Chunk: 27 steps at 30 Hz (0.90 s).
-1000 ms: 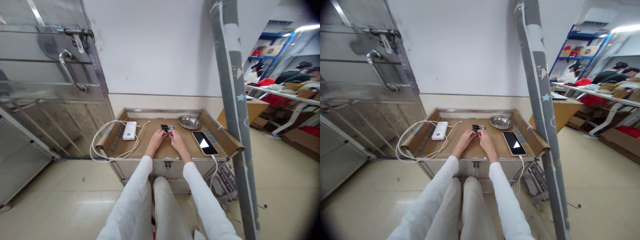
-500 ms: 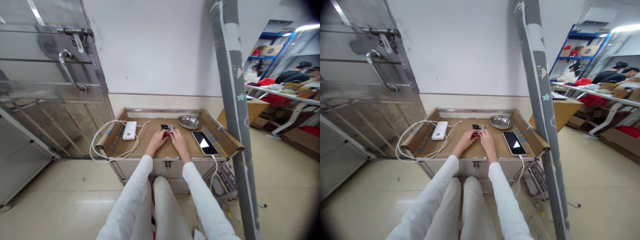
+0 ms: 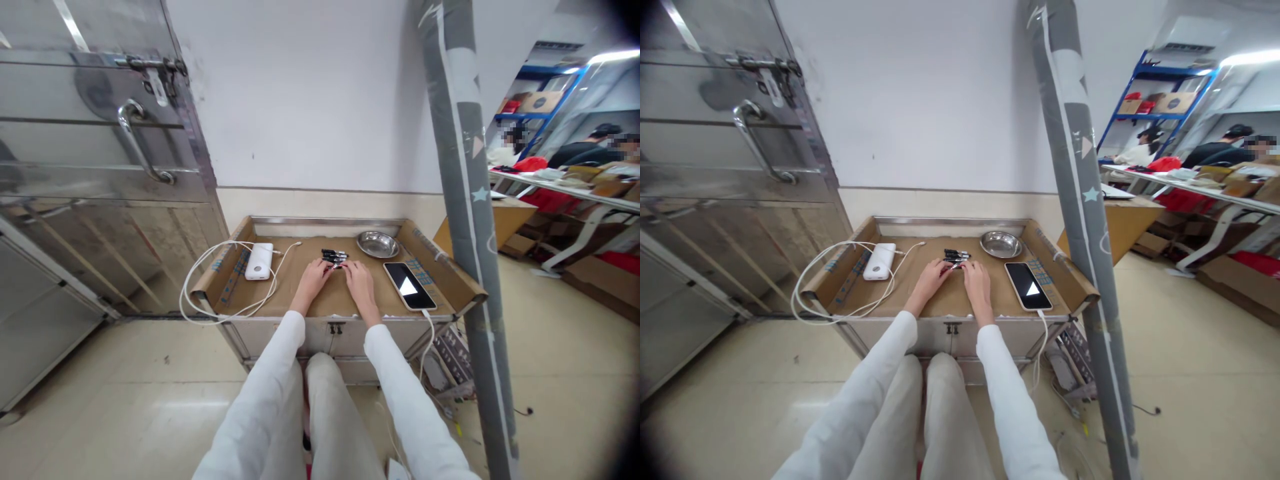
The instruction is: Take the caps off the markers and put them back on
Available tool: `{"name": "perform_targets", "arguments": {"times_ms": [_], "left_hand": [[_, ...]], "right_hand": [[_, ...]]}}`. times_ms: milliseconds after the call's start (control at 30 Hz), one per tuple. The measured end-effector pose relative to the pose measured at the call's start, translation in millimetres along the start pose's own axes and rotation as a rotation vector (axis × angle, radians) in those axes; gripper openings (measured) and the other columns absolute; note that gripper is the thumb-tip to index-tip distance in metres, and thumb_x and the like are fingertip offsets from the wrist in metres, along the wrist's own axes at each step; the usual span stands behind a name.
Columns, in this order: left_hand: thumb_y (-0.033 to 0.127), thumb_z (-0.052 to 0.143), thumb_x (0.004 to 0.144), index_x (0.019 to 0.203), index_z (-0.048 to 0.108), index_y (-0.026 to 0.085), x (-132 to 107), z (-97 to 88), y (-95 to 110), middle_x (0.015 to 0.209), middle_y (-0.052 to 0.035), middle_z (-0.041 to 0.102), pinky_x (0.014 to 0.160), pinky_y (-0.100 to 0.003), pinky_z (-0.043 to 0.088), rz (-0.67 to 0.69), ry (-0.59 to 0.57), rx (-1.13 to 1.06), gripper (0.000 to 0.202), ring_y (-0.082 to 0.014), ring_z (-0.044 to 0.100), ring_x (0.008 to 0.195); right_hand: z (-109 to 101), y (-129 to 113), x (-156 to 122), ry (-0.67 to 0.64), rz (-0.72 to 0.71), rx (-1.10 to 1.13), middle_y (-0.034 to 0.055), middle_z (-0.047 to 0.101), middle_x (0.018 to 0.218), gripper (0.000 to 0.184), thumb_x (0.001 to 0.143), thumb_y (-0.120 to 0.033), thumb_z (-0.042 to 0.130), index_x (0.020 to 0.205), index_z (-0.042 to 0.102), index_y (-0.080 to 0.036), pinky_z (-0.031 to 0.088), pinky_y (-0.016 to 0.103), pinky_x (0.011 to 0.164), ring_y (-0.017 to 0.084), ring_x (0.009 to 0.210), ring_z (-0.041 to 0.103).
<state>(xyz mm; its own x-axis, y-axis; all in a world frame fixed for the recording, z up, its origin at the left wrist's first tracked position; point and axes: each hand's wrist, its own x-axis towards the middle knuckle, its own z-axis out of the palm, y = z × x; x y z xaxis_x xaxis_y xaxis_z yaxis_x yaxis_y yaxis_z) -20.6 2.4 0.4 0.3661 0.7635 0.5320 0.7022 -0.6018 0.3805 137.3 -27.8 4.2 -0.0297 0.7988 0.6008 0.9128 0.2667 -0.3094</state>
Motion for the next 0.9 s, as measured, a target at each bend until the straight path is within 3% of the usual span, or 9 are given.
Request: {"name": "perform_targets", "arguments": {"times_ms": [133,200,300,400,633,900], "left_hand": [[0.026,0.048,0.091,0.103,0.059,0.019,0,1.0,-1,0.1,-0.0063,0.06,0.086,-0.033,0.045,0.045,0.003,0.002,0.018,-0.0194,0.056,0.094],[0.026,0.048,0.092,0.103,0.059,0.019,0,1.4,-2,0.1,-0.0064,0.06,0.086,-0.032,0.044,0.054,0.011,0.018,0.018,-0.0195,0.056,0.094],[0.026,0.046,0.092,0.102,0.059,0.02,1,0.1,-1,0.098,-0.0064,0.06,0.084,-0.033,0.042,0.011,0.037,0.074,0.017,-0.0201,0.055,0.092],[0.028,0.045,0.092,0.099,0.058,0.019,1,-2.5,1,0.096,-0.0084,0.059,0.084,-0.036,0.041,-0.108,0.105,0.171,0.017,-0.0229,0.054,0.094],[0.016,0.039,0.092,0.09,0.056,0.015,-5,1.1,-2,0.093,-0.0116,0.056,0.082,-0.038,0.042,-0.34,0.194,0.329,0.017,-0.0243,0.052,0.093],[0.011,0.035,0.092,0.099,0.054,0.011,-1,5.8,-5,0.103,-0.0133,0.054,0.089,-0.035,0.044,-0.399,0.125,0.371,0.021,-0.0221,0.052,0.099]], "right_hand": [[0,0,1,-0.014,-0.039,0.046,0.0106,0.066,0.097,0.028,0.094,-0.024,0.037,0.103,0.063,-0.019,0.042,0.035,0.083,0.023,0.09,0.059],[1,0,1,-0.055,-0.082,0.132,0.0089,0.066,0.104,0.029,0.092,-0.021,0.038,0.112,0.059,-0.021,0.044,0.035,0.086,0.022,0.094,0.06],[5,0,1,-0.113,-0.116,0.281,0.0061,0.062,0.119,0.045,0.089,-0.019,0.04,0.134,0.042,-0.025,0.046,0.034,0.09,0.019,0.103,0.06],[8,0,1,-0.128,-0.091,0.341,0.0058,0.058,0.127,0.054,0.087,-0.018,0.04,0.141,0.031,-0.024,0.046,0.035,0.094,0.018,0.109,0.058],[10,3,2,-0.051,-0.086,0.225,0.01,0.059,0.113,0.033,0.087,-0.013,0.035,0.109,0.058,-0.018,0.042,0.036,0.097,0.02,0.109,0.053],[11,5,-1,-0.025,-0.033,0.057,0.0118,0.055,0.108,0.029,0.085,-0.011,0.038,0.101,0.062,-0.016,0.043,0.035,0.091,0.022,0.101,0.05]]}}
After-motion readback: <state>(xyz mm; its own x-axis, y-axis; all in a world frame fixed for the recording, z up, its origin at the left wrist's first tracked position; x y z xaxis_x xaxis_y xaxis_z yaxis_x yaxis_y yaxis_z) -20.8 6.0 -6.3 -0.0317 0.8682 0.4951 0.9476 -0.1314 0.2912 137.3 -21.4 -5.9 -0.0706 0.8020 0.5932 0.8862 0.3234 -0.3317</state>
